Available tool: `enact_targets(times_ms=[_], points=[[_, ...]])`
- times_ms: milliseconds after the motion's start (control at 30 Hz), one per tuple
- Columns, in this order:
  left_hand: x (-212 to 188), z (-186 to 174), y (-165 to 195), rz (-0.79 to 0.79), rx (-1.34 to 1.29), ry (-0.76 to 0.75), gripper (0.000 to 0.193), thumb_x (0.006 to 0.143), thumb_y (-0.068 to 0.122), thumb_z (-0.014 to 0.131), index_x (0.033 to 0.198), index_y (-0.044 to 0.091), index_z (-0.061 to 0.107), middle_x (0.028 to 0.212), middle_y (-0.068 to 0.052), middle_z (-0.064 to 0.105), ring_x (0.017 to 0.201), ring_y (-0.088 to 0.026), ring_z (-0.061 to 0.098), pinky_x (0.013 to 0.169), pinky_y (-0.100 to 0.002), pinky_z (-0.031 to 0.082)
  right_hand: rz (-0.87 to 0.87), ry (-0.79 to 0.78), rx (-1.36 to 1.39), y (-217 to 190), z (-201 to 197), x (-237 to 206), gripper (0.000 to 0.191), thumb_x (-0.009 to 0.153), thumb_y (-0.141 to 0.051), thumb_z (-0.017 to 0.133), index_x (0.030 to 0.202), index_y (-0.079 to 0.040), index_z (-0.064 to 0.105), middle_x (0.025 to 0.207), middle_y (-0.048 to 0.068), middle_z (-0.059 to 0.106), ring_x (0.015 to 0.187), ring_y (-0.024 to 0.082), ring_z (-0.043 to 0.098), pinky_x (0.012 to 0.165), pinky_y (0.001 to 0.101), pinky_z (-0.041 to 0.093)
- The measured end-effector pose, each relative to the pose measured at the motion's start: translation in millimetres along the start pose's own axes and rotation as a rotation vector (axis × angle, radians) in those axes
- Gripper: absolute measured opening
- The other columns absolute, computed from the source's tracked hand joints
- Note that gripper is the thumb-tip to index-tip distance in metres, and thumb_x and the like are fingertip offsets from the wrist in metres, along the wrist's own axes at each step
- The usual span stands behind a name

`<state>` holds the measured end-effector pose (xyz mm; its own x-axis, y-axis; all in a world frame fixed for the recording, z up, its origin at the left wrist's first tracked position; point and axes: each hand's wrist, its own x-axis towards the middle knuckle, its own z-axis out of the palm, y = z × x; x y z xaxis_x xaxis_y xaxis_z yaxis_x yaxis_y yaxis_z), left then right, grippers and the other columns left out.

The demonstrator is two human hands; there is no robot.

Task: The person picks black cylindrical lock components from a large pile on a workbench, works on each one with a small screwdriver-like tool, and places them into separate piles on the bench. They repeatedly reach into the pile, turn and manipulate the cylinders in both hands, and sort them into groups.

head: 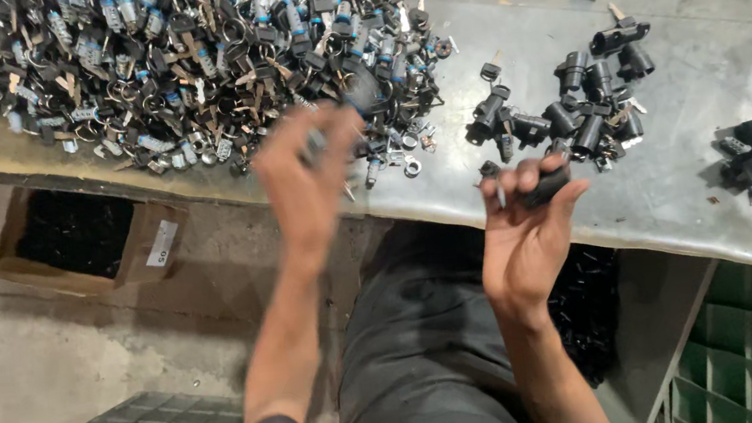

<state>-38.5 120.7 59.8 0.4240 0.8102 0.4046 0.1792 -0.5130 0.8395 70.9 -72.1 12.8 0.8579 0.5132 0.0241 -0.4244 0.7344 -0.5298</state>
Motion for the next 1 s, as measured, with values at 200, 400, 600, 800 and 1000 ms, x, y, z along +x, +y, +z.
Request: enact_targets(times_ms=[200, 400, 600, 800, 1000], points=[[53, -2, -3, 0.178, 0.093, 0.172, 0.039, 0.103, 0.024, 0.072, 0.125, -0.007, 0.067, 0.112, -0.014, 0.074, 0.089, -0.015, 0.066, 0.081, -0.030, 0.053, 0.059, -0.149, -0.131, -7, -22, -36, 0.032, 0.109, -0.033, 0.052, 0.129, -0.008, 0.050, 0.108, 0.005, 0.052, 0.100, 0.019, 0.052, 0.094, 0.0411, 0.047], [-65, 16, 6, -0.046, -0.150, -0.136, 0.009, 0.101, 0.006, 0.066, 0.097, 0.000, 0.070, 0.095, -0.008, 0.074, 0.091, -0.015, 0.069, 0.086, -0.028, 0.054, 0.038, -0.033, -0.673, -21, -62, -63, 0.034, 0.105, -0.012, 0.060, 0.137, -0.002, 0.051, 0.117, 0.009, 0.058, 0.107, 0.019, 0.062, 0.094, 0.0375, 0.056], [-110, 67, 28, -0.024, -0.209, -0.593, 0.007, 0.093, 0.003, 0.076, 0.099, 0.004, 0.072, 0.088, -0.007, 0.071, 0.074, -0.018, 0.068, 0.068, -0.029, 0.053, 0.146, 0.150, -0.918, -42, -115, -88, 0.048, 0.096, 0.005, 0.069, 0.141, -0.001, 0.053, 0.117, 0.008, 0.062, 0.109, 0.015, 0.063, 0.096, 0.0283, 0.053], [-103, 86, 36, 0.043, -0.189, -0.726, 0.010, 0.093, 0.004, 0.078, 0.102, 0.005, 0.074, 0.085, -0.008, 0.068, 0.071, -0.018, 0.067, 0.065, -0.029, 0.052, 0.070, 0.382, -0.896, -58, -154, -112, 0.042, 0.096, 0.005, 0.070, 0.134, -0.001, 0.052, 0.120, 0.010, 0.067, 0.112, 0.016, 0.066, 0.100, 0.0278, 0.054], [-92, 91, 36, 0.001, -0.290, -0.789, 0.009, 0.095, 0.004, 0.076, 0.103, 0.004, 0.071, 0.090, -0.007, 0.072, 0.076, -0.017, 0.069, 0.070, -0.028, 0.053, 0.070, 0.499, -0.913, -72, -183, -103, 0.035, 0.101, -0.002, 0.066, 0.134, -0.002, 0.052, 0.121, 0.011, 0.068, 0.102, 0.016, 0.069, 0.090, 0.0269, 0.056]])
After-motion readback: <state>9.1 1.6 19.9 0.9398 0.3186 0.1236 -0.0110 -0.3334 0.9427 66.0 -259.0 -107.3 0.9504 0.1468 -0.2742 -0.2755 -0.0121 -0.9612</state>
